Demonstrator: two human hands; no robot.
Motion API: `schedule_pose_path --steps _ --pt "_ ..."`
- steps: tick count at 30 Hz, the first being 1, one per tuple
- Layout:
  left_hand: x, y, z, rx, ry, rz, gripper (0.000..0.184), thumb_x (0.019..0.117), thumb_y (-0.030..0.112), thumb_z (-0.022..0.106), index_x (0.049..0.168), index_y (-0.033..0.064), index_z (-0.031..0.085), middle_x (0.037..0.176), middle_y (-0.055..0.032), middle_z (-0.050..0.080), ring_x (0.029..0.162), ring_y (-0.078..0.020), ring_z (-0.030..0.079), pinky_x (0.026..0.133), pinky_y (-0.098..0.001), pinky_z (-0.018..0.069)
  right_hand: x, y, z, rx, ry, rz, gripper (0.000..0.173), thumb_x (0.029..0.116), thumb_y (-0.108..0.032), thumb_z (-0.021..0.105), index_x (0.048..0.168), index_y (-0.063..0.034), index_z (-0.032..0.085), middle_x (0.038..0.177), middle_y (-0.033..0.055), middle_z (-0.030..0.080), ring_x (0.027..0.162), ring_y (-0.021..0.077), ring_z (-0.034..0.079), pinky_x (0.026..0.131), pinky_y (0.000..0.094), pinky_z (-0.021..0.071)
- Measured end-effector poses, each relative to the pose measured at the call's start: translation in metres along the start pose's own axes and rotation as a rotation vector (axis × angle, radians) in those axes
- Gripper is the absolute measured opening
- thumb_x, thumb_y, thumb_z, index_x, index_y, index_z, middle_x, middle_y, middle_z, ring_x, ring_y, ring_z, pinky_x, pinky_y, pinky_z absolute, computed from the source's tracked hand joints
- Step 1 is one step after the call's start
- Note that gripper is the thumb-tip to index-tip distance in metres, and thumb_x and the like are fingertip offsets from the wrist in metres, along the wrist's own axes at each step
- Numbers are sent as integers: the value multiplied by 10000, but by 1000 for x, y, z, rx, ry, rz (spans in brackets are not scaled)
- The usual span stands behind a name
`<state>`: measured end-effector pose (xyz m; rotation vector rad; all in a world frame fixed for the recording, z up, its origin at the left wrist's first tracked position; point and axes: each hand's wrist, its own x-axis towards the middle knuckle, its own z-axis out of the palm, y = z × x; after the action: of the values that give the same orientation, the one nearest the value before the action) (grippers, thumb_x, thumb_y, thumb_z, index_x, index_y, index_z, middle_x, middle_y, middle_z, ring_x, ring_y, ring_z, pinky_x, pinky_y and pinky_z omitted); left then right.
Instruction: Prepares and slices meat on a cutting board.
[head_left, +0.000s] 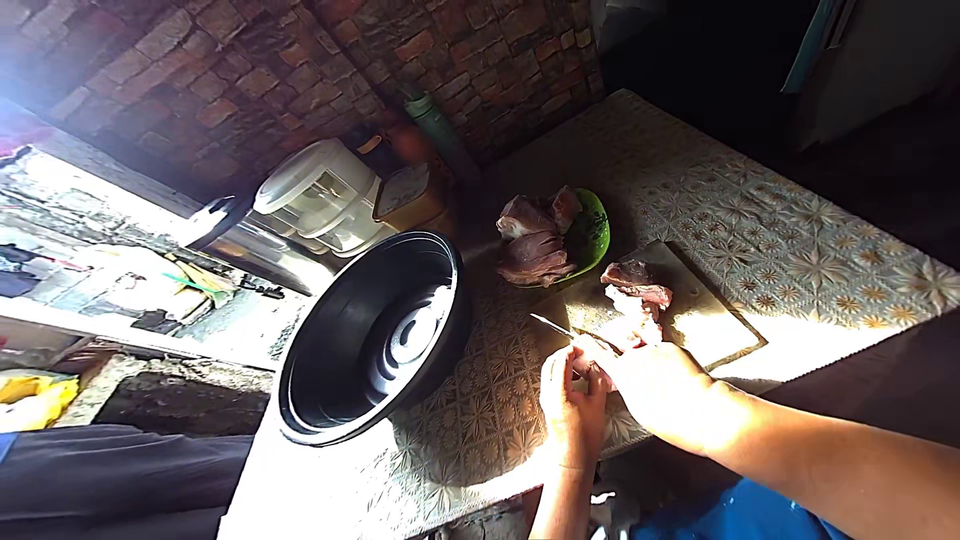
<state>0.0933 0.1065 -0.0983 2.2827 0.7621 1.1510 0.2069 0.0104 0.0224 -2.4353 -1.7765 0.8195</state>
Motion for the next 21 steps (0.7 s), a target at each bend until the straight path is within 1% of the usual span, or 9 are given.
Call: schedule_pose_path --steps 2,4,6,8,12,15,18,20,21 --pt "-1 1 0 24 0 -9 280 773 84 739 1028 -29 719 952 -98 703 859 -102 676 785 -218 567 -9 5 4 5 -49 40 694 1016 -7 455 1647 -196 239 1140 245 671 1063 448 661 844 582 522" --pt "0 1 -1 30 -22 -28 266 783 103 757 1019 -12 718 947 -88 699 861 -103 671 785 -224 565 -26 14 10 -10 -99 96 817 995 28 465 1673 -278 126 1129 227 683 1069 440 665 852 574 536" --pt "0 0 -2 9 -40 -18 244 790 117 751 1003 1 723 944 -72 700 874 -98 672 794 -221 566 -42 24 17 -46 -126 128 811 1017 17 432 1675 -308 88 996 216 699 962 443 687 766 561 539" --pt "2 -1 -2 -21 -53 -5 210 797 119 743 983 23 722 936 -50 702 889 -87 672 802 -217 563 -48 29 20 -69 -138 136 804 1016 17 408 1675 -312 87 932 199 696 928 428 688 749 543 533" --pt "2 -2 -4 -19 -75 -39 254 797 77 738 1035 -10 725 984 -81 710 885 -84 686 802 -213 579 -29 19 11 -11 -178 108 819 1017 21 442 1679 -265 54 1107 244 682 1001 452 684 806 569 553" --pt "3 0 -3 -10 -70 -46 267 792 79 745 1039 -20 722 978 -90 712 876 -92 686 796 -222 578 -1 18 9 49 -79 -5 712 1022 -2 453 1659 -197 201 1156 261 660 1057 469 657 837 601 528" --pt "2 0 -2 25 -45 -25 272 783 75 742 1030 -36 718 954 -106 712 844 -99 689 776 -223 580 15 21 9 97 -18 -99 601 1034 -28 448 1610 -154 334 1327 267 596 1182 478 606 895 631 511" --pt "1 1 -1 48 -36 -28 264 783 73 748 1021 -33 703 935 -98 696 820 -93 677 757 -217 577 7 23 14 81 -30 -73 631 1024 -25 461 1617 -168 304 1193 270 645 1098 482 641 854 625 519" --pt "2 1 -1 49 -38 -32 262 783 73 749 1020 -24 698 934 -89 690 821 -86 673 756 -213 577 -1 24 17 64 -57 -38 699 1013 -16 465 1646 -203 233 1132 267 660 1060 477 653 838 615 525"
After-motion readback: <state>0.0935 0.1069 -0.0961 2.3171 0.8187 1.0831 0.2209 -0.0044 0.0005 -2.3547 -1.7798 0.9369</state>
